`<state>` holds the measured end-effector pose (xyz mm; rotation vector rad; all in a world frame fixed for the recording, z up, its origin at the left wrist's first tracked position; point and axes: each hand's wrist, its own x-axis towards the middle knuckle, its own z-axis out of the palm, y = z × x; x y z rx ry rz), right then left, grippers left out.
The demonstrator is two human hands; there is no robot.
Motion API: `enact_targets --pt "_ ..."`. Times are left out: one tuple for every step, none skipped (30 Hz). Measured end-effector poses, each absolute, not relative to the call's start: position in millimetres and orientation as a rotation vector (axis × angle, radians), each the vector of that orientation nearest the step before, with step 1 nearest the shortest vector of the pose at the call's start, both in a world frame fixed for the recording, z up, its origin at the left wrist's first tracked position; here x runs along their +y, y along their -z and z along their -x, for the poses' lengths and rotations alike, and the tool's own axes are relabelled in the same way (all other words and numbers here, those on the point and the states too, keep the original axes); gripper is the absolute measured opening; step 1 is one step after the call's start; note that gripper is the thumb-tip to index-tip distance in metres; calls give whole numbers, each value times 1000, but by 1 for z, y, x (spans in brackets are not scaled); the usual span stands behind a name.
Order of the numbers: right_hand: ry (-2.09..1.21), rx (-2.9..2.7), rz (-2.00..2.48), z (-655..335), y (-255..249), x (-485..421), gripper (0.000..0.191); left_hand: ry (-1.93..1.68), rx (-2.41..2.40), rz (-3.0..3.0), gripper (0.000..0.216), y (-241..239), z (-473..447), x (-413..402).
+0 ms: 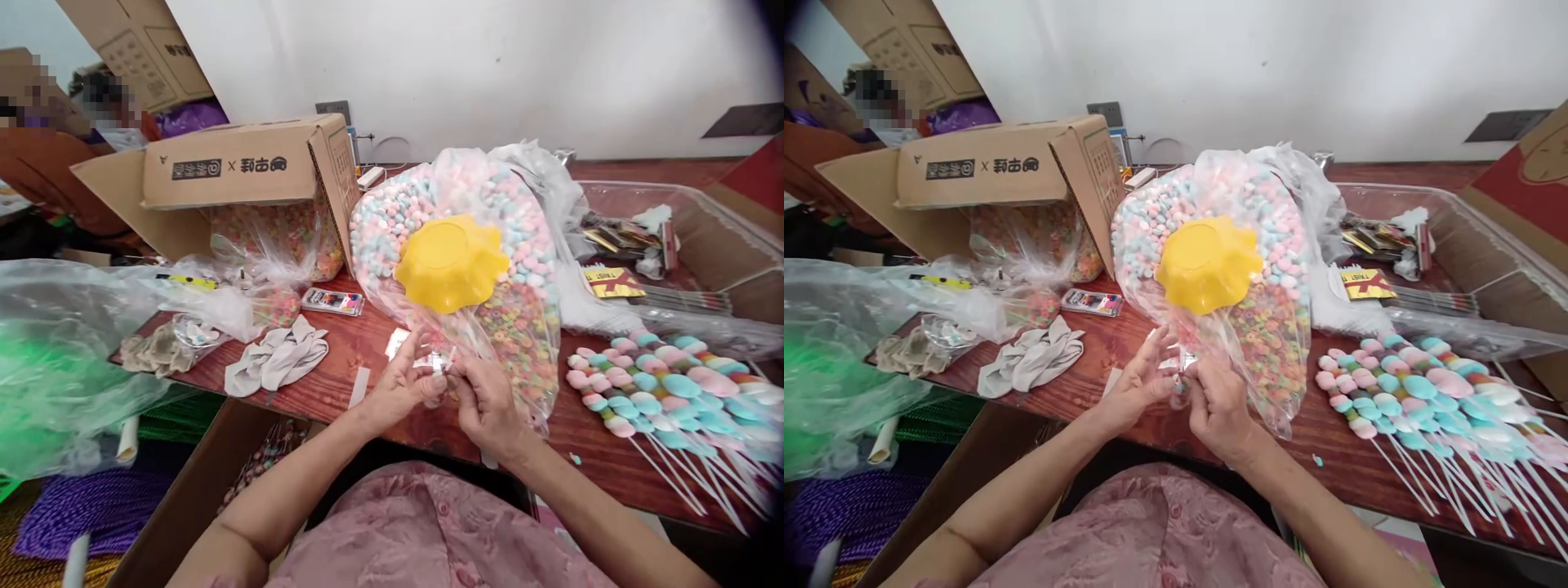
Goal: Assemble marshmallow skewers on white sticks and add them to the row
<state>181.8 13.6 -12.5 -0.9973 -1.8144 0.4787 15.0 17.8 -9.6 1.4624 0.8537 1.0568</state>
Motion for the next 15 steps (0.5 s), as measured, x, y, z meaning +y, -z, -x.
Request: enact_targets --pt "-500 -1777 991 -179 14 12 16 -999 812 -1444 72 14 -15 16" --pt "-573 -1722 1005 -177 16 10 16 -949 794 -1471 67 17 -15 14" --pt "-689 -1651 1029 -174 18 8 17 -917 806 -1535 57 18 -14 13" --pt "-836 -1566 1052 -171 21 7 19 -901 842 -1623 45 18 -11 11" --pt "-993 -1465 1065 -169 24 6 22 -899 891 -1722 34 17 -9 10" --pt "-1157 -1354 1064 -166 27 5 24 -905 940 -1824 27 16 -6 9" --pt "-1309 -1248 1054 -164 31 4 27 -907 976 -1919 24 15 -2 7" --pt "-1433 -1163 1039 -161 35 3 29 -897 993 -2004 24 15 1 5" --pt "-1554 -1095 1022 -158 38 2 30 -878 997 -2077 25 15 4 2" --pt "-1671 -1046 1008 -155 41 -1 31 -858 1001 -2138 27 16 8 -2" --pt "-1779 -1018 1001 -152 43 -4 31 -836 1013 -2183 28 16 12 -6" --pt "-1873 -1006 996 -148 45 -7 31 -805 1034 -2209 29 16 18 -12" --pt "-1954 -1002 995 -145 46 -11 31 -763 1064 -2214 29 15 27 -18" --pt "-2021 -1009 997 -143 47 -16 31 -702 1107 -2196 29 13 38 -26" --pt "-2048 -1047 1006 -142 47 -20 30 -607 1160 -2154 28 10 52 -34"
